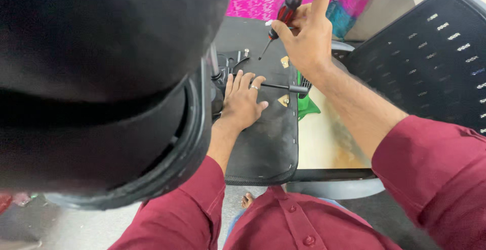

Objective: The person uses a screwdriver to fasten screws into a metal bracket attached to the underside of an office chair seat. They then pick up a plastic chair base and position it over the central gas lift cylinder.

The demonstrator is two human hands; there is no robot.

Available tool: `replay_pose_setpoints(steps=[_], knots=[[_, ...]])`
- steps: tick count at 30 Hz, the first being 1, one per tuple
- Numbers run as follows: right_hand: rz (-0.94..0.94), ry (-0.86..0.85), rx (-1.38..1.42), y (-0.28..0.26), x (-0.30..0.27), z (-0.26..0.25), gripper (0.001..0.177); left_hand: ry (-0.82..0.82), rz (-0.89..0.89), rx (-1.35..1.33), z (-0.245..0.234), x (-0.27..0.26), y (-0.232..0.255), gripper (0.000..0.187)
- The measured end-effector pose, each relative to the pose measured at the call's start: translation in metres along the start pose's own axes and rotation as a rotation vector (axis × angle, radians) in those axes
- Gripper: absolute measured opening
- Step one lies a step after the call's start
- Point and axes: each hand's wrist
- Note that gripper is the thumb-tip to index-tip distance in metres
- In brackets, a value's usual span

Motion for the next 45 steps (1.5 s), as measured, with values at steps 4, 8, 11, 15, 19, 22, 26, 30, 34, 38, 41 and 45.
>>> replay_pose_setpoints(steps=[4, 8, 11, 15, 19, 22, 26, 30, 34, 38, 41, 45], knots=[[-0.057, -0.008, 0.021, 0.018, 0.013, 0.011, 0.064, -0.009, -0.004, 0.026, -0.003, 0.001, 0.003, 0.075], [-0.063, -0.019, 0.028, 0.039, 0.022, 0.020, 0.061, -0.011, -0.038, 0.023, -0.002, 0.002, 0.005, 0.070], [-0.059, -0.054, 0.076, 0.051, 0.028, 0.021, 0.060, 0.000, -0.075, 0.025, -0.004, 0.003, 0.012, 0.070], [-0.073, -0.106, 0.122, 0.066, 0.034, 0.026, 0.060, 0.002, -0.156, 0.006, -0.006, 0.005, 0.024, 0.078], [-0.112, -0.143, 0.147, 0.078, 0.039, 0.031, 0.058, -0.032, -0.224, 0.042, -0.010, 0.009, 0.033, 0.082], [-0.094, -0.162, 0.152, 0.084, 0.042, 0.036, 0.056, -0.024, -0.247, 0.048, -0.011, 0.009, 0.037, 0.078], [-0.120, -0.188, 0.169, 0.091, 0.043, 0.039, 0.057, -0.021, -0.271, 0.042, -0.011, 0.009, 0.041, 0.080], [-0.175, -0.207, 0.138, 0.095, 0.045, 0.040, 0.058, -0.038, -0.284, 0.054, -0.010, 0.010, 0.040, 0.080], [-0.188, -0.205, 0.128, 0.095, 0.046, 0.041, 0.058, -0.021, -0.273, 0.059, -0.008, 0.010, 0.040, 0.081], [-0.185, -0.195, 0.120, 0.095, 0.047, 0.040, 0.059, -0.026, -0.275, 0.054, -0.009, 0.010, 0.039, 0.080], [-0.180, -0.209, 0.100, 0.095, 0.048, 0.039, 0.057, -0.037, -0.281, 0.052, -0.010, 0.009, 0.039, 0.079], [-0.164, -0.208, 0.106, 0.095, 0.048, 0.042, 0.056, -0.050, -0.290, 0.062, -0.011, 0.011, 0.040, 0.079]])
Point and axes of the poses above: each hand's wrist, its own x-axis towards the middle knuckle, its own z-axis out of the palm, y = z × x, and after that the axes turned 1 degree about -z, right-handed
